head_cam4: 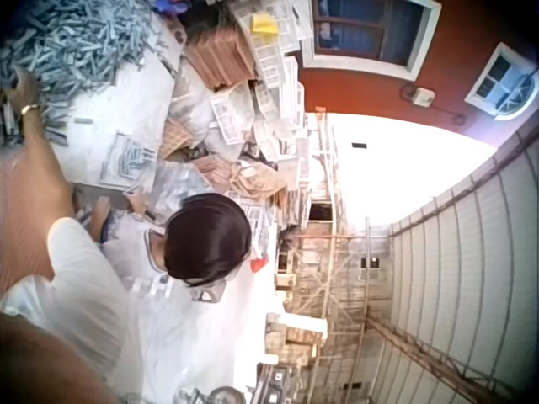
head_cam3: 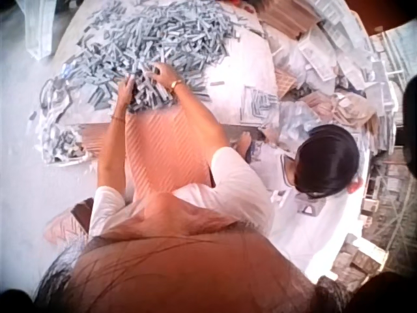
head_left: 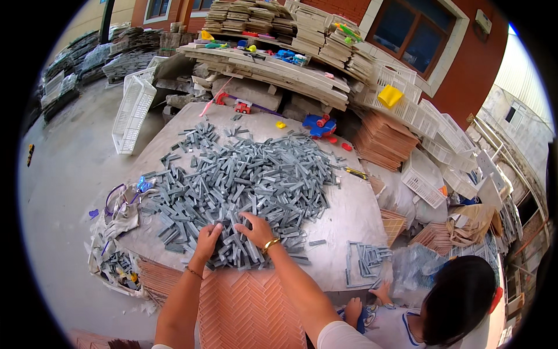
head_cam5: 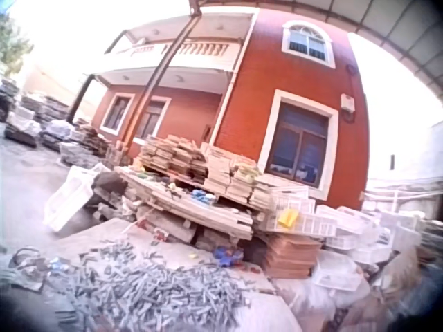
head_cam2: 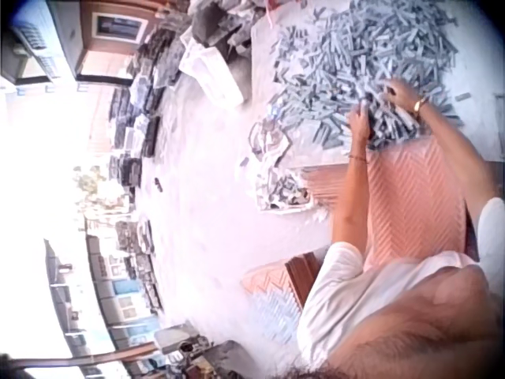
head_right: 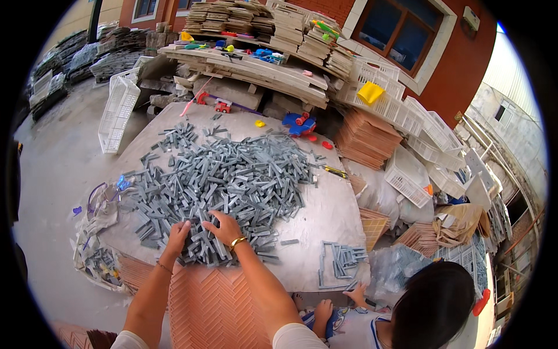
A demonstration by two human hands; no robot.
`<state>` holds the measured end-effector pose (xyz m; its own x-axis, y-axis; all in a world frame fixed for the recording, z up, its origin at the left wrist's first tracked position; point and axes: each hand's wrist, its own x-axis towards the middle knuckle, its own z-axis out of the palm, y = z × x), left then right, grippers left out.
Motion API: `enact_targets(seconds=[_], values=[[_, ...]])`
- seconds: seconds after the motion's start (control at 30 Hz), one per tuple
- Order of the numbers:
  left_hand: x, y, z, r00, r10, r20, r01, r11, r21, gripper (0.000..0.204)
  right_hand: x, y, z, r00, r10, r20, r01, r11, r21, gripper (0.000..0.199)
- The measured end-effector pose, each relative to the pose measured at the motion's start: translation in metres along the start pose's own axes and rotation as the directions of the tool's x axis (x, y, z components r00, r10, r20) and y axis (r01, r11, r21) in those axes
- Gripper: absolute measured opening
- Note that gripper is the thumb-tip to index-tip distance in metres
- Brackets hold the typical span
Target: The person arranges small gray paper tiles by hand on a flat board, forming a herringbone pattern. A child nearby also handles tiles, but the primary focus is the adult's placement of tiles one at a time.
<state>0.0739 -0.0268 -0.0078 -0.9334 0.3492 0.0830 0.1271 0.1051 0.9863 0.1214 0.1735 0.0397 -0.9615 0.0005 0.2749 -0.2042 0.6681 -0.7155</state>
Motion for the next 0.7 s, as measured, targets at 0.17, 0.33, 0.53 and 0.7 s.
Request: enact_targets(seconds=[0.17,0.33,0.53,0.7], values=[[-0.041,0.019,0.029,0.992,0.117,-0.044,-0.124,0.965,-0.232,0.030,-0.045,-0.007,-0.003,0.998,0.049,0.025,-0.049,0.999,0.021,0.064],[-0.099,0.027,0.048,0.997,0.062,-0.037,-0.070,0.964,-0.258,0.025,-0.100,-0.030,0.003,0.998,0.062,-0.011,-0.061,0.990,0.128,0.057],[-0.178,0.026,0.051,0.990,0.141,-0.024,-0.141,0.937,-0.321,0.016,-0.170,-0.079,0.015,0.978,-0.016,-0.207,0.042,0.992,0.121,0.043],[-0.233,0.053,0.034,0.941,0.310,0.139,-0.288,0.945,-0.155,0.015,-0.223,-0.110,0.015,0.956,-0.122,-0.266,0.123,0.992,-0.013,0.044]])
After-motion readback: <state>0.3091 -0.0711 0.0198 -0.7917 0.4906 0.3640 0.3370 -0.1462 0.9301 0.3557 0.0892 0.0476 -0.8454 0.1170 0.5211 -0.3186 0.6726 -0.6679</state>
